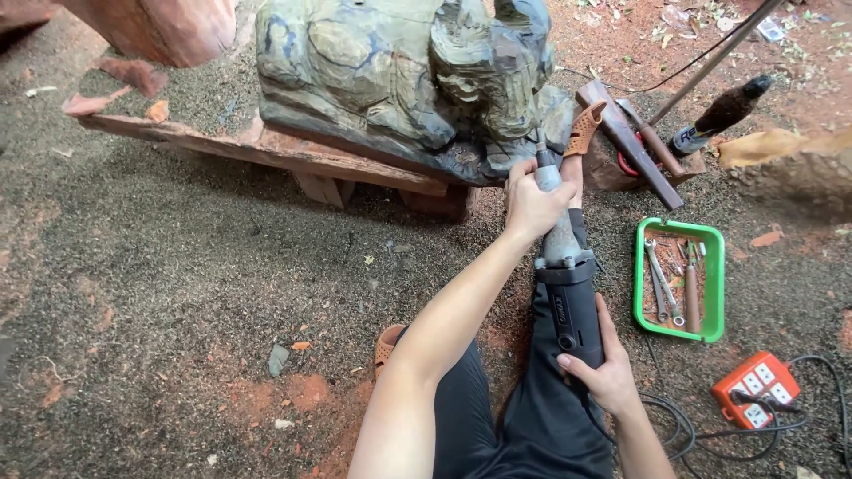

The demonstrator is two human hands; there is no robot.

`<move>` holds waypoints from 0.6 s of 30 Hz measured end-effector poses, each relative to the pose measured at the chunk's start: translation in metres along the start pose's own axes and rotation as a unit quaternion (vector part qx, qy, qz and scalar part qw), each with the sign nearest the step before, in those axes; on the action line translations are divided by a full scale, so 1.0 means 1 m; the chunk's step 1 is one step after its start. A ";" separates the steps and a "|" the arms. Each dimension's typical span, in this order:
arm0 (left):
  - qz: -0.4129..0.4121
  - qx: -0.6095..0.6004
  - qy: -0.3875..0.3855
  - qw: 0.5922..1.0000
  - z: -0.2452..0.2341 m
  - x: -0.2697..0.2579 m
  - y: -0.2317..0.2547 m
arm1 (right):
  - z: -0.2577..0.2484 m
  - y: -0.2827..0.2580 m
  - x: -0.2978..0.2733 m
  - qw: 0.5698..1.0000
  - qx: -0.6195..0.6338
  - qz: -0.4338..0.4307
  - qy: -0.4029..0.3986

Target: Carving details into a wooden sculpture using a power rotary tool

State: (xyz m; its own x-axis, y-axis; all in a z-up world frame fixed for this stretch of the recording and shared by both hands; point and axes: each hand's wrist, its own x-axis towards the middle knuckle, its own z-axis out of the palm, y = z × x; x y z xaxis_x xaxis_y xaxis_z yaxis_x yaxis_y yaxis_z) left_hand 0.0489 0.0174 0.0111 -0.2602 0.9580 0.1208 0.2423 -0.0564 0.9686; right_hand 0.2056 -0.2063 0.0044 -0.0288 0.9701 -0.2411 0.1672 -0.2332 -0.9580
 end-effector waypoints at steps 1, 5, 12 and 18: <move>0.002 0.004 -0.003 1.000 -0.002 0.000 0.001 | 0.000 -0.001 0.000 1.000 0.005 0.000 0.002; -0.015 -0.038 -0.014 0.999 -0.007 -0.001 0.002 | -0.003 0.000 0.002 1.000 -0.016 0.015 0.001; -0.028 -0.036 0.001 0.999 -0.007 0.004 -0.004 | -0.006 0.005 0.009 1.000 -0.003 0.004 -0.030; -0.049 -0.001 -0.008 0.999 -0.010 0.005 0.007 | -0.003 -0.001 0.009 0.999 0.020 -0.004 -0.044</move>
State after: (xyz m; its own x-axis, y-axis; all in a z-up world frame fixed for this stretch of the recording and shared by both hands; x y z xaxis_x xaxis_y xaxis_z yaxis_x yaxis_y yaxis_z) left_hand 0.0396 0.0186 0.0211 -0.2684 0.9631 0.0217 0.2152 0.0380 0.9758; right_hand 0.2081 -0.1966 0.0039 -0.1169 0.9624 -0.2451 0.1275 -0.2303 -0.9647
